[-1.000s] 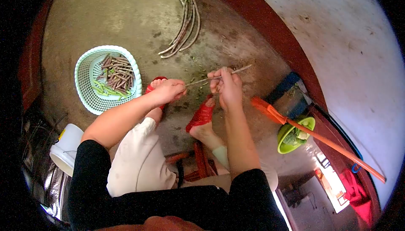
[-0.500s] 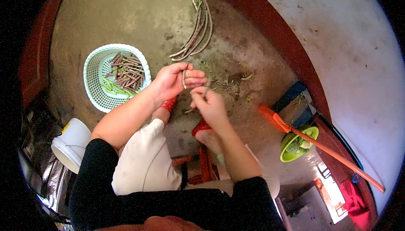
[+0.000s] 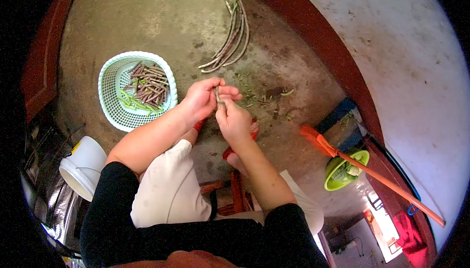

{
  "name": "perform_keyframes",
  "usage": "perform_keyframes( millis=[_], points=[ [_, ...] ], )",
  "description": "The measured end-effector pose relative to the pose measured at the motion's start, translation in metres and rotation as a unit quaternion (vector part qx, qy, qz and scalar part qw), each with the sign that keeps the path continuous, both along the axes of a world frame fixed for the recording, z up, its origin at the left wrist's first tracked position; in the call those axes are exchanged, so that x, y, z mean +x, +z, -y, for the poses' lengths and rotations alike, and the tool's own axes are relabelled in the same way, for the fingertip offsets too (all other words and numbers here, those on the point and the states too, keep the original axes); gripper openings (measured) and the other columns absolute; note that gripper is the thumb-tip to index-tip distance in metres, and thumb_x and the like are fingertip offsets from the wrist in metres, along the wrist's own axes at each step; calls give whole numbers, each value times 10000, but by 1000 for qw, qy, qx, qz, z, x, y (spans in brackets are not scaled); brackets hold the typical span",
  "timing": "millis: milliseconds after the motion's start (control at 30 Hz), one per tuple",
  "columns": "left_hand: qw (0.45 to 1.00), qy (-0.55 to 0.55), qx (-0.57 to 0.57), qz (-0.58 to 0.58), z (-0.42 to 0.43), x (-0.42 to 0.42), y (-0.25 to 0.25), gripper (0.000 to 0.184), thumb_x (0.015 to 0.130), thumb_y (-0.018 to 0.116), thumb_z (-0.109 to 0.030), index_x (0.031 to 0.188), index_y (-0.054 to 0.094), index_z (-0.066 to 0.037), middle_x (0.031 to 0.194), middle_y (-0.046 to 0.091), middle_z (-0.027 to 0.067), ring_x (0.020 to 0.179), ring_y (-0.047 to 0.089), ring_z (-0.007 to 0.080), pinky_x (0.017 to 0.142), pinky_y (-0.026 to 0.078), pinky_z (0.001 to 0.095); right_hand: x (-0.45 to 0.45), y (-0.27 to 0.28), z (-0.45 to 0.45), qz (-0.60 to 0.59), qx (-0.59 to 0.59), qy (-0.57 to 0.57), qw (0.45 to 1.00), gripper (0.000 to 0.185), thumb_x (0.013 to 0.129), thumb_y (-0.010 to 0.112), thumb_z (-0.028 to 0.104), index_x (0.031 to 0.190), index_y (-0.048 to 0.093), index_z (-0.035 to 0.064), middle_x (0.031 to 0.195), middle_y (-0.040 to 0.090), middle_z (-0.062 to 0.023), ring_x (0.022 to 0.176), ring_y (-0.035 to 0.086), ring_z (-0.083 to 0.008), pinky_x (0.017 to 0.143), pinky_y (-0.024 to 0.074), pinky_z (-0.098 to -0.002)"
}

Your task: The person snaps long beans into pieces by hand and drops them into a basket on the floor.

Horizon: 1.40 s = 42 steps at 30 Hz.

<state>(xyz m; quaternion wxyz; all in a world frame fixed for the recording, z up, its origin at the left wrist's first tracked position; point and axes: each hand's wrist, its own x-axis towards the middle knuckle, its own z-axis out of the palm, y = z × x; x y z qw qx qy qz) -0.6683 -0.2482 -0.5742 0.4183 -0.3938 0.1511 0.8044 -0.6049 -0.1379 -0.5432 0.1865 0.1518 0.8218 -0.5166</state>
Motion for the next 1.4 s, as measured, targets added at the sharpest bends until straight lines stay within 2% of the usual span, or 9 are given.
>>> perform_keyframes(
  millis=[67,200,367,500,633,867,1000,1300,1400],
  points=[
    [999,-35,-14,18,-5,0,3,181,887,342,-159,867,442,-9,918,587,263,924,550,422,835,441,483,-2,7,3,-133,85,34,987,111,793,510,64,842,593,10,667,585,-71,606,555,-141,584,456,-281],
    [992,-118,-36,-15,-15,-3,6,167,874,361,-150,860,442,-4,849,598,253,840,587,357,761,476,424,3,6,-1,-126,82,46,988,108,778,514,69,813,589,0,674,588,-78,608,554,-156,599,460,-297],
    [915,-206,-185,-292,-6,-16,-8,168,885,396,-205,860,478,-61,800,630,129,706,595,168,664,479,297,5,32,-21,115,-46,-17,992,100,753,538,102,762,595,19,656,594,-65,573,562,-141,556,452,-274],
    [866,-350,-160,-320,4,-16,-14,173,882,416,-216,901,494,-63,864,630,84,741,586,145,683,462,272,-1,11,-78,248,-201,-264,910,130,830,514,165,784,540,47,571,508,-27,427,395,-92,378,325,-244],
    [865,-350,-108,-344,-11,11,-19,155,856,424,-190,890,504,-62,833,625,54,705,581,146,604,447,264,7,-4,-107,325,-297,-307,844,177,873,481,214,866,516,41,602,523,-43,404,365,-99,347,273,-238],
    [860,-449,23,-240,-29,34,-4,155,863,442,-176,879,513,-39,696,584,59,585,544,125,511,415,241,12,-16,-94,296,-353,-347,817,195,895,445,222,902,510,38,671,553,-63,420,381,-116,357,282,-255],
    [815,-491,-7,-308,-21,40,-19,151,838,450,-155,844,537,-33,634,526,30,534,474,117,482,373,246,12,-18,-92,247,-351,-363,827,181,895,455,210,904,511,38,769,585,-81,499,467,-126,416,349,-252],
    [758,-467,-351,-290,-9,39,-76,187,727,470,-171,668,558,-18,581,542,98,585,551,214,533,425,322,9,10,-60,30,-241,-336,910,192,910,440,180,903,526,8,848,598,-91,615,537,-112,552,446,-241],
    [864,-394,-216,-225,-11,18,-24,176,776,480,-207,774,550,-46,663,574,72,593,562,166,504,427,276,8,14,-57,20,-244,-318,916,185,907,443,163,898,541,6,835,595,-83,632,539,-106,552,444,-237]
  ],
)
